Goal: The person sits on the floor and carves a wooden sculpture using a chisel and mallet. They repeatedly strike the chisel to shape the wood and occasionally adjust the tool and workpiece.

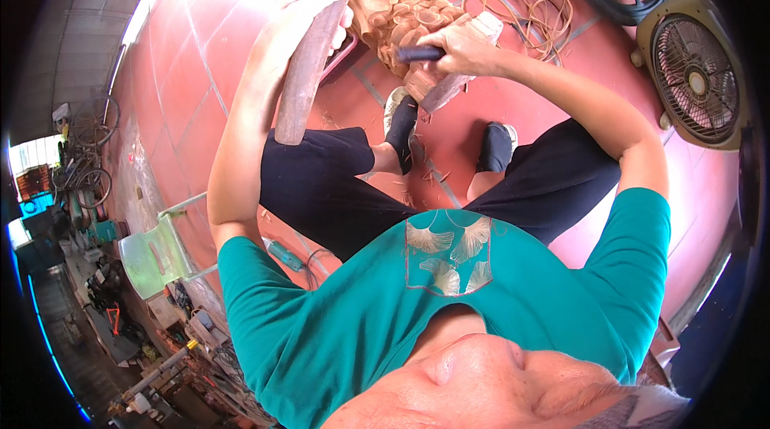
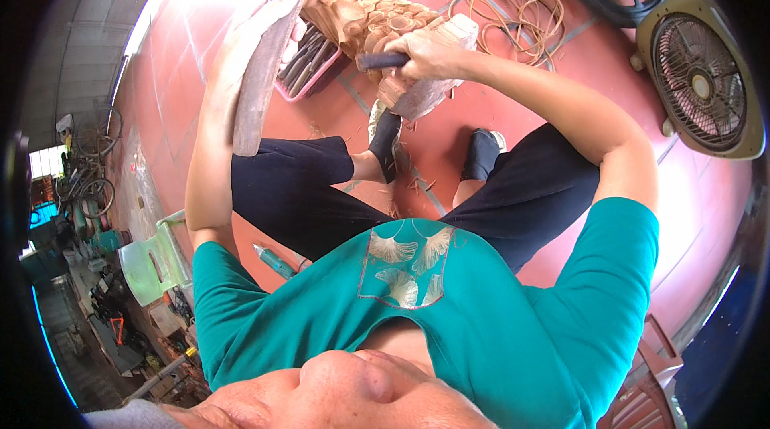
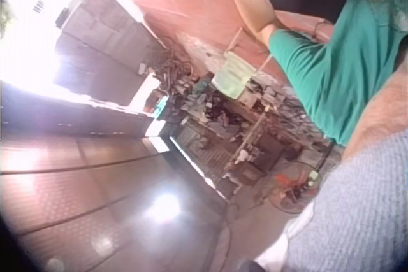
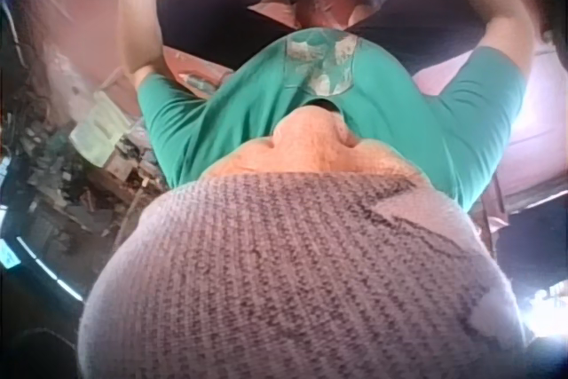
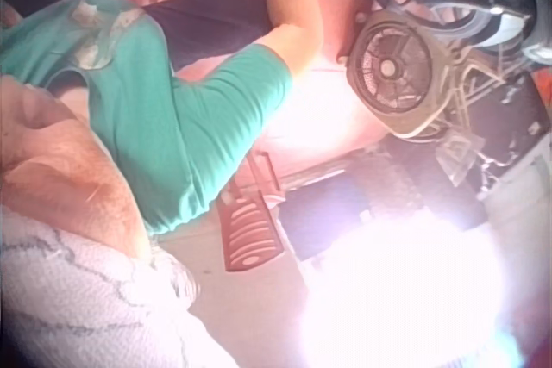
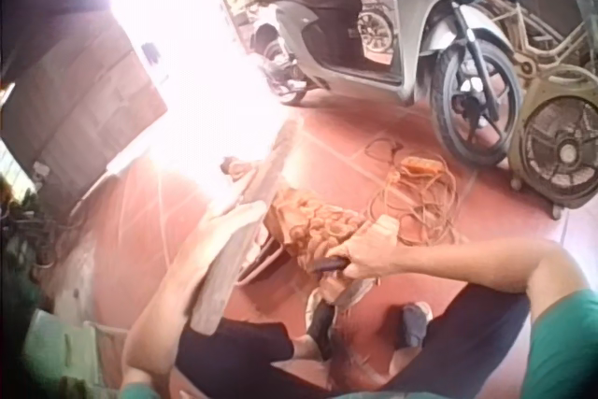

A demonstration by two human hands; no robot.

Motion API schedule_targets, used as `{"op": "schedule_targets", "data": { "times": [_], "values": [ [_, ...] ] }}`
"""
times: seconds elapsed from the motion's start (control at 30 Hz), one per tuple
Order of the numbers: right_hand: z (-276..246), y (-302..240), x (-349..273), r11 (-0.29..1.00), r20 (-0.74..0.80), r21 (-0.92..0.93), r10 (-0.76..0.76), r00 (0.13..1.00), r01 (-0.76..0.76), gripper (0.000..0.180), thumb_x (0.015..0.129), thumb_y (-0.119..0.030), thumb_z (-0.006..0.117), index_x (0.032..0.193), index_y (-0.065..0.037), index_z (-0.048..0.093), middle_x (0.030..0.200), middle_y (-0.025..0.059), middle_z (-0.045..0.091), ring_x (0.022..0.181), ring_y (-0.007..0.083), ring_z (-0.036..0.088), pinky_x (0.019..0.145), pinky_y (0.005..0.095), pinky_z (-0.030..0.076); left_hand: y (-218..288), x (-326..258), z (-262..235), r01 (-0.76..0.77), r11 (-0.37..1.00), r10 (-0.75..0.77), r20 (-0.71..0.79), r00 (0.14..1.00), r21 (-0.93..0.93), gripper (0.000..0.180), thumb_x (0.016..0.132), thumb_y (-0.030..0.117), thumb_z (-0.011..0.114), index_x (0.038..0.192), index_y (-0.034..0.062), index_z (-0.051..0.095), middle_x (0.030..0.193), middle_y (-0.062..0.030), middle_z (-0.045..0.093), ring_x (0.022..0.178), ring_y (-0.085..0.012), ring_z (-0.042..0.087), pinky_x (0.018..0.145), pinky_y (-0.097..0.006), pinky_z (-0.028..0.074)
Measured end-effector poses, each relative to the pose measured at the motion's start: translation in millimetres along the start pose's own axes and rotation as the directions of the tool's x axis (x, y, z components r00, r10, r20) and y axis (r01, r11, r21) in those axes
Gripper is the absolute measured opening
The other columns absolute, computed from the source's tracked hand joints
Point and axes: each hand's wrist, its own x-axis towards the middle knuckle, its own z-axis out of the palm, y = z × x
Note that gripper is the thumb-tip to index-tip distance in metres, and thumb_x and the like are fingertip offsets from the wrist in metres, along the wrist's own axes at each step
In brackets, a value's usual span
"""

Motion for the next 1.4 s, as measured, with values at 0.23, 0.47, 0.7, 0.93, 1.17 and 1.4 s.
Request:
{"op": "schedule_targets", "data": {
  "times": [0.23, 0.47, 0.7, 0.93, 1.17, 1.4],
  "values": [
    [9.6, -14.0, -41.0, 0.934, 0.088, -0.310, -0.160, 0.983, 0.180, 0.040, 0.081, -0.012, 0.071, 0.119, -0.003, 0.063, 0.095, 0.0171, 0.066, 0.094, 0.0359, 0.067, 0.076, 0.0481, 0.053, -15.0, 5.0, -13.7, -0.029, 0.998, 0.029, 0.000, 1.000, 0.056, 0.067, 0.094, 0.035, 0.070, 0.153, 0.0166, 0.046, 0.080, -0.0038, 0.062, 0.063, -0.0096, 0.059, 0.055, -0.025, 0.049],
    [-12.0, -41.4, -57.0, 0.954, 0.267, -0.290, 0.002, 0.964, 0.079, 0.023, 0.080, -0.005, 0.067, 0.102, -0.001, 0.061, 0.104, 0.0173, 0.064, 0.100, 0.0385, 0.064, 0.085, 0.0477, 0.052, -13.7, -1.7, -14.0, -0.063, 0.996, 0.063, 0.004, 0.998, 0.060, 0.063, 0.095, 0.033, 0.069, 0.150, 0.0134, 0.048, 0.078, -0.0038, 0.061, 0.060, -0.0093, 0.057, 0.052, -0.024, 0.047],
    [7.7, -17.8, -58.5, 0.758, 0.102, -0.516, -0.407, 0.907, 0.399, 0.029, 0.079, -0.003, 0.066, 0.108, 0.002, 0.065, 0.127, 0.0172, 0.064, 0.127, 0.0354, 0.055, 0.104, 0.0418, 0.048, -14.0, 2.4, -6.2, -0.062, 0.998, 0.062, -0.010, 0.998, 0.009, 0.057, 0.094, 0.031, 0.071, 0.146, 0.0144, 0.052, 0.077, -0.0040, 0.061, 0.058, -0.0106, 0.058, 0.050, -0.025, 0.048],
    [-10.9, -36.5, -72.9, 0.930, 0.077, -0.300, -0.200, 0.977, 0.214, 0.016, 0.079, -0.004, 0.066, 0.094, -0.005, 0.061, 0.087, 0.0117, 0.063, 0.084, 0.0364, 0.066, 0.070, 0.0476, 0.052, -10.8, -5.8, -5.7, -0.046, 0.999, 0.046, 0.004, 0.999, 0.027, 0.066, 0.098, 0.030, 0.064, 0.156, 0.0087, 0.041, 0.073, -0.0026, 0.057, 0.055, -0.0073, 0.051, 0.050, -0.022, 0.042],
    [-5.5, -7.7, -36.4, 0.968, -0.008, -0.198, -0.159, 0.987, 0.155, 0.025, 0.072, -0.010, 0.079, 0.093, -0.008, 0.066, 0.086, 0.0112, 0.066, 0.084, 0.0320, 0.065, 0.077, 0.0449, 0.048, -12.5, 2.3, -4.2, -0.051, 0.997, 0.051, 0.007, 0.999, 0.063, 0.066, 0.098, 0.031, 0.064, 0.156, 0.0101, 0.040, 0.072, -0.0026, 0.057, 0.053, -0.0069, 0.051, 0.047, -0.022, 0.041],
    [-12.4, -4.7, -5.9, 0.932, 0.161, -0.335, -0.086, 0.983, 0.137, 0.025, 0.072, -0.020, 0.082, 0.092, -0.011, 0.069, 0.081, 0.0080, 0.066, 0.085, 0.0288, 0.066, 0.077, 0.0432, 0.048, -11.5, -0.5, -6.6, -0.041, 0.994, 0.040, 0.018, 0.999, 0.101, 0.067, 0.098, 0.029, 0.063, 0.157, 0.0091, 0.038, 0.072, -0.0028, 0.057, 0.053, -0.0068, 0.051, 0.047, -0.022, 0.042]
  ]
}}
